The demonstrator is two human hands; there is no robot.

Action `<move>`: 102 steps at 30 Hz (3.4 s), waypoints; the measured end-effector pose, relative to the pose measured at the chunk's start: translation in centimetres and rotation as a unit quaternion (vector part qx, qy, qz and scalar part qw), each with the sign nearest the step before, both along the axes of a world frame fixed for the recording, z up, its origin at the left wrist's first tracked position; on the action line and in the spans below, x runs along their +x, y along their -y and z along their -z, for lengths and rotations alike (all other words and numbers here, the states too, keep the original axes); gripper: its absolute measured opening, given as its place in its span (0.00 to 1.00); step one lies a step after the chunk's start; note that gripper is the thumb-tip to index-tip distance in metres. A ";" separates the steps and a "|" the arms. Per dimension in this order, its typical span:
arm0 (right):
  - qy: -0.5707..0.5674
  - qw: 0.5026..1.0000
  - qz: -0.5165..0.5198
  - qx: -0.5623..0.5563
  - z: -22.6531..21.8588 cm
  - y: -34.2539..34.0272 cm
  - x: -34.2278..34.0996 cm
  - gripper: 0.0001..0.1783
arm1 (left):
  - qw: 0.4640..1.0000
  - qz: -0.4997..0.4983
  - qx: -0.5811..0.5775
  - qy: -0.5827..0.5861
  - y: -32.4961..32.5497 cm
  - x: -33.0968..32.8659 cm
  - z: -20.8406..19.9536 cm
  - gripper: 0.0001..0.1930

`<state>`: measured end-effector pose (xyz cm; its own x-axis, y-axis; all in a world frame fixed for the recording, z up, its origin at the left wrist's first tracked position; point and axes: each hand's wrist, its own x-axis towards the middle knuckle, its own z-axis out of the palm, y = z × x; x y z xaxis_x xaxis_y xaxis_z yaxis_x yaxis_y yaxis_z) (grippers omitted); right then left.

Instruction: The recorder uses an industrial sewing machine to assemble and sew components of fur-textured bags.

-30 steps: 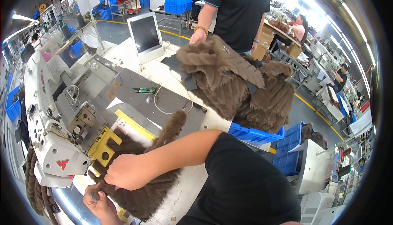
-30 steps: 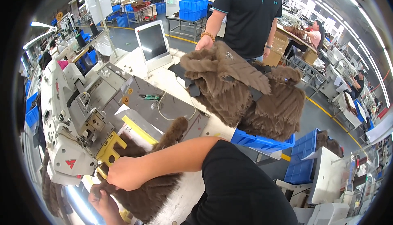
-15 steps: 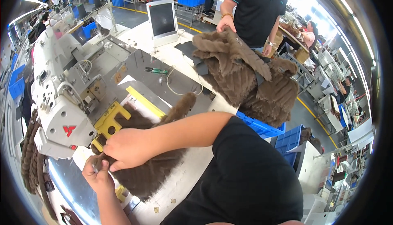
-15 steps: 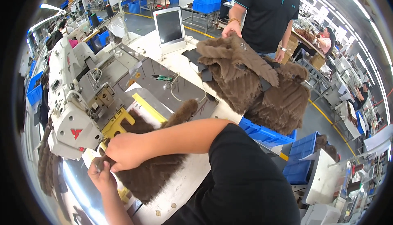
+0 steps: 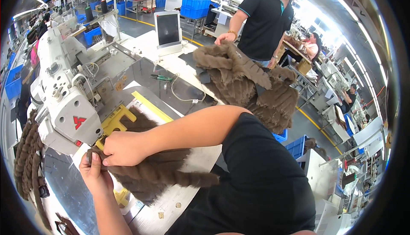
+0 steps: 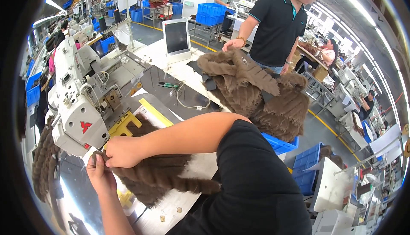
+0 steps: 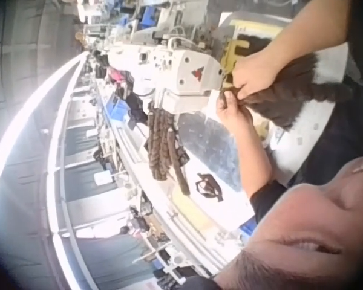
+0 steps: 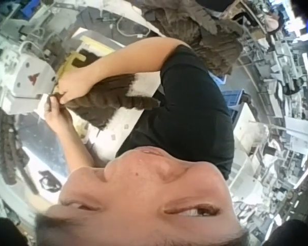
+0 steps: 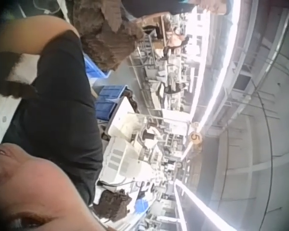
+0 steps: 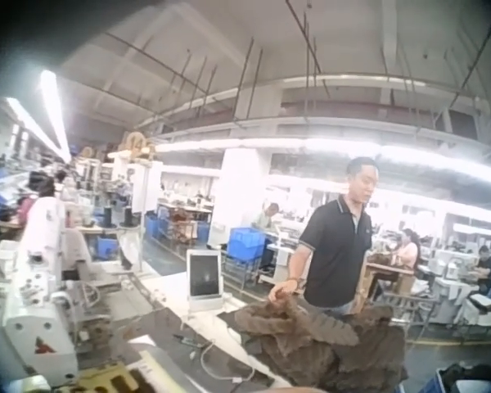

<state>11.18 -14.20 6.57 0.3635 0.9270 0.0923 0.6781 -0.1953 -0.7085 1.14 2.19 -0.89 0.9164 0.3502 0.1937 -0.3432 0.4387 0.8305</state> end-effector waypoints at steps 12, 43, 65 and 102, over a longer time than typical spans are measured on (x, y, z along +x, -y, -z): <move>0.023 0.996 0.048 0.066 0.4 1.4 -0.2 0.15 | 0.995 0.011 0.094 -0.043 1.4 -0.8 -1.8 0.21; -0.351 0.931 0.086 -0.058 7.2 -0.4 9.5 0.08 | 0.935 0.044 0.320 -0.146 3.8 0.6 1.4 0.21; 0.064 0.993 0.095 0.031 10.1 -4.8 10.7 0.17 | 0.541 -0.087 0.833 -0.072 0.4 1.8 1.3 0.25; 0.107 0.992 -0.042 0.048 9.0 -1.0 9.0 0.12 | 0.557 -0.145 0.807 -0.135 1.0 2.5 2.5 0.12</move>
<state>20.14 -13.21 -2.46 0.2482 0.9361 0.2491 0.8262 -0.0703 -0.5590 3.62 1.22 -3.37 0.9384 0.0607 0.3403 0.0276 -0.9945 0.1012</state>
